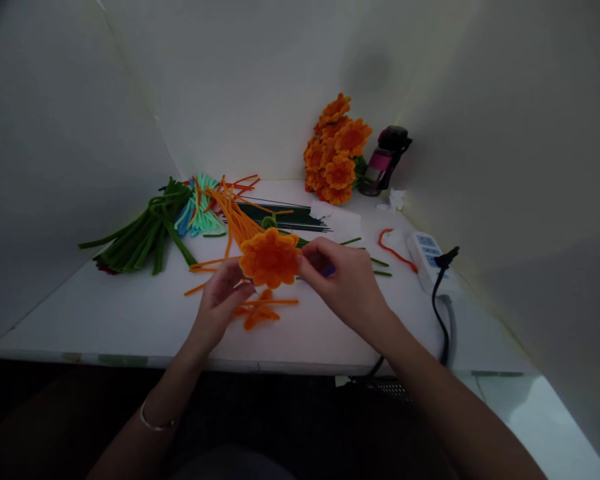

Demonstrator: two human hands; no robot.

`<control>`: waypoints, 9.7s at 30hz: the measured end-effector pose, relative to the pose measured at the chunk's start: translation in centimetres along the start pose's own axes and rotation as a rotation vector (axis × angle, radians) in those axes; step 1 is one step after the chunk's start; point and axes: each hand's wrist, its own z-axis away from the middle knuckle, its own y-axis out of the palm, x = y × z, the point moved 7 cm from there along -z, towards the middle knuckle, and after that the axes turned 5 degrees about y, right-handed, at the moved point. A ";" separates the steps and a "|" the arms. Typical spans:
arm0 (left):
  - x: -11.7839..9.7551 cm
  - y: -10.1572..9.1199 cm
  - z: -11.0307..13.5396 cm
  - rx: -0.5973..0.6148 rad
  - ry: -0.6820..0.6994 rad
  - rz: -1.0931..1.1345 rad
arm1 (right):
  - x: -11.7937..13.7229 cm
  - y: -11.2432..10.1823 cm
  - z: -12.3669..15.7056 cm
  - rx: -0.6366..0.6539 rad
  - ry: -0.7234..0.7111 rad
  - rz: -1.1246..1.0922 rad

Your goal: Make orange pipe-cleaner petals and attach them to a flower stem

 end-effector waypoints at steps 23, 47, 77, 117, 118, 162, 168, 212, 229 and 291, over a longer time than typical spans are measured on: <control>2.3 1.8 1.5 -0.303 -0.153 0.439 | 2.1 1.7 0.5 0.079 -0.252 -0.023; 2.6 2.5 1.7 -0.231 -0.198 0.290 | 3.8 2.3 2.1 -0.209 -0.536 0.294; 2.5 2.7 1.5 -0.203 -0.247 0.373 | 2.1 2.1 2.4 -0.097 -0.434 0.120; 2.2 2.2 1.2 -0.260 -0.200 0.201 | -0.4 3.6 -0.1 0.312 0.022 -0.270; 2.2 2.2 1.1 -0.250 -0.198 0.203 | -0.8 3.8 -0.1 0.350 0.059 -0.316; 3.1 1.3 1.7 -0.248 -0.344 0.234 | -1.3 4.8 -0.5 0.460 0.040 -0.388; 3.4 1.0 2.1 -0.361 -0.400 0.396 | -1.0 3.6 1.3 0.220 -0.115 -0.188; 3.2 2.8 2.4 -0.411 -0.379 0.524 | 1.2 4.4 1.9 0.216 -0.410 0.005; 2.6 2.9 2.2 -0.310 -0.228 0.380 | 1.5 3.7 2.3 0.149 -0.402 -0.007; 2.3 2.8 2.3 -0.413 -0.235 0.420 | -1.7 6.0 1.1 0.339 0.261 -0.795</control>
